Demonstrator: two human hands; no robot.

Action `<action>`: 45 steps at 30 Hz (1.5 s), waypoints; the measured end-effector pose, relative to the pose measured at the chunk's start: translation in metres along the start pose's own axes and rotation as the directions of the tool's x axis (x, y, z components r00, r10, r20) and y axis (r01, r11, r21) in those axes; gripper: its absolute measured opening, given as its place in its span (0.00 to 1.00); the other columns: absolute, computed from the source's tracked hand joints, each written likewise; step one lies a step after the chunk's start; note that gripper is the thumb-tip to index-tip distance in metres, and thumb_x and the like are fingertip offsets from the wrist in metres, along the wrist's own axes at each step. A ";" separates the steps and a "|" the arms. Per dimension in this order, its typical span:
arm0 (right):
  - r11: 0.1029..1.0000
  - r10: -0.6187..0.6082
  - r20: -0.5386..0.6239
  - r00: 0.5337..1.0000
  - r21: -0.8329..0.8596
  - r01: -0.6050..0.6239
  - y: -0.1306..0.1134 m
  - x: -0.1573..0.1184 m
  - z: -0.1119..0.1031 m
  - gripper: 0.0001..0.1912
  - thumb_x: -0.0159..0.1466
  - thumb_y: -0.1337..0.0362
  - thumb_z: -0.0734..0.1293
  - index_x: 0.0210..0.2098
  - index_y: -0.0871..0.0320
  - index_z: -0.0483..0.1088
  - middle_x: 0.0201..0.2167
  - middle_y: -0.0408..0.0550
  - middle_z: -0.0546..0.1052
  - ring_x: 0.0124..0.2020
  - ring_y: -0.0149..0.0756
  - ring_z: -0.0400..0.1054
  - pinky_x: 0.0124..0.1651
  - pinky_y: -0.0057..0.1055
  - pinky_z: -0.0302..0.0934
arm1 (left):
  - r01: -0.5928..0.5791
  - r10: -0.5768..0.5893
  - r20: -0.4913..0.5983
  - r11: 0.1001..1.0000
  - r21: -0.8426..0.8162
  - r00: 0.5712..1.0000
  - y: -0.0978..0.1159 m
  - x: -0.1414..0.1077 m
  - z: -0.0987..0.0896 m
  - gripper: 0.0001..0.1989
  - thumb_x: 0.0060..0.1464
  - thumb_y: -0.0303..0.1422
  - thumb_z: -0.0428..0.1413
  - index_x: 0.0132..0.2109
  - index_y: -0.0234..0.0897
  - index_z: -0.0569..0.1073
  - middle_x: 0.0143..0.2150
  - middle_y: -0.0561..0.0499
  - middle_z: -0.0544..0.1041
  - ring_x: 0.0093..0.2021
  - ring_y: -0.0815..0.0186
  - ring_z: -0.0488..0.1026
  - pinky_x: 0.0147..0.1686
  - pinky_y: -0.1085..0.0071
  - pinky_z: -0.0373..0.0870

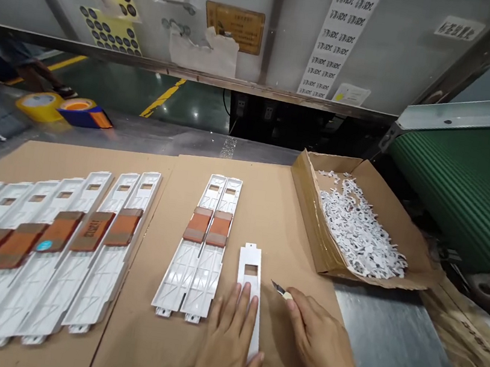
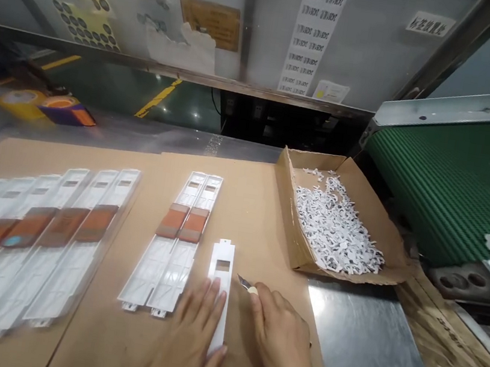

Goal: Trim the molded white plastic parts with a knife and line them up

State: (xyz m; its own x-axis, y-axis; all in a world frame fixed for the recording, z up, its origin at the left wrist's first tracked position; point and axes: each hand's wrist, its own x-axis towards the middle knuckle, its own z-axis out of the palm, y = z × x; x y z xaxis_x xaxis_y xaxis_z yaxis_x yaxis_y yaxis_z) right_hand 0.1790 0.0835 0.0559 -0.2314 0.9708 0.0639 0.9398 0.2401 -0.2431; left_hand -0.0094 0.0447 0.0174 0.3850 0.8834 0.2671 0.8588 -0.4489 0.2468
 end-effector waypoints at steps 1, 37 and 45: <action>1.000 -0.017 0.001 1.000 -0.018 0.017 0.000 0.004 0.000 0.20 0.70 0.57 0.48 0.43 0.54 0.68 0.33 0.47 0.77 0.32 0.35 0.73 0.29 0.27 0.63 | -0.051 0.051 0.013 0.999 0.018 0.999 -0.004 0.001 0.002 0.35 0.50 0.39 0.50 0.63 0.30 0.54 0.64 0.40 0.56 0.62 0.49 0.54 0.55 0.57 0.50; 0.968 -0.191 0.090 0.977 -0.146 0.203 -0.010 0.025 0.001 0.22 0.70 0.57 0.49 0.27 0.53 0.67 0.21 0.39 0.71 0.19 0.29 0.66 0.23 0.28 0.50 | -0.029 0.050 -0.253 0.996 0.087 0.966 0.011 -0.017 0.023 0.18 0.60 0.23 0.41 0.40 0.36 0.75 0.42 0.46 0.78 0.45 0.60 0.72 0.39 0.65 0.61; 0.969 -0.184 0.112 0.977 -0.145 0.199 -0.008 0.025 0.004 0.21 0.70 0.57 0.49 0.28 0.53 0.67 0.22 0.39 0.72 0.20 0.29 0.67 0.22 0.28 0.51 | -0.016 0.035 -0.255 0.997 0.079 0.966 0.011 -0.016 0.022 0.18 0.59 0.23 0.41 0.40 0.36 0.76 0.42 0.45 0.78 0.45 0.60 0.72 0.40 0.65 0.61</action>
State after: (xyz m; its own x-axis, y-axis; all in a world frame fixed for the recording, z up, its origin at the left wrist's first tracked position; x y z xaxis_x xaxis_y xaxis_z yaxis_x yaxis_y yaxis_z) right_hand 0.1643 0.1062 0.0560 -0.4270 0.9043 -0.0015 0.9012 0.4254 -0.0827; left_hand 0.0017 0.0283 -0.0044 0.3161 0.8034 0.5046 0.8766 -0.4507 0.1685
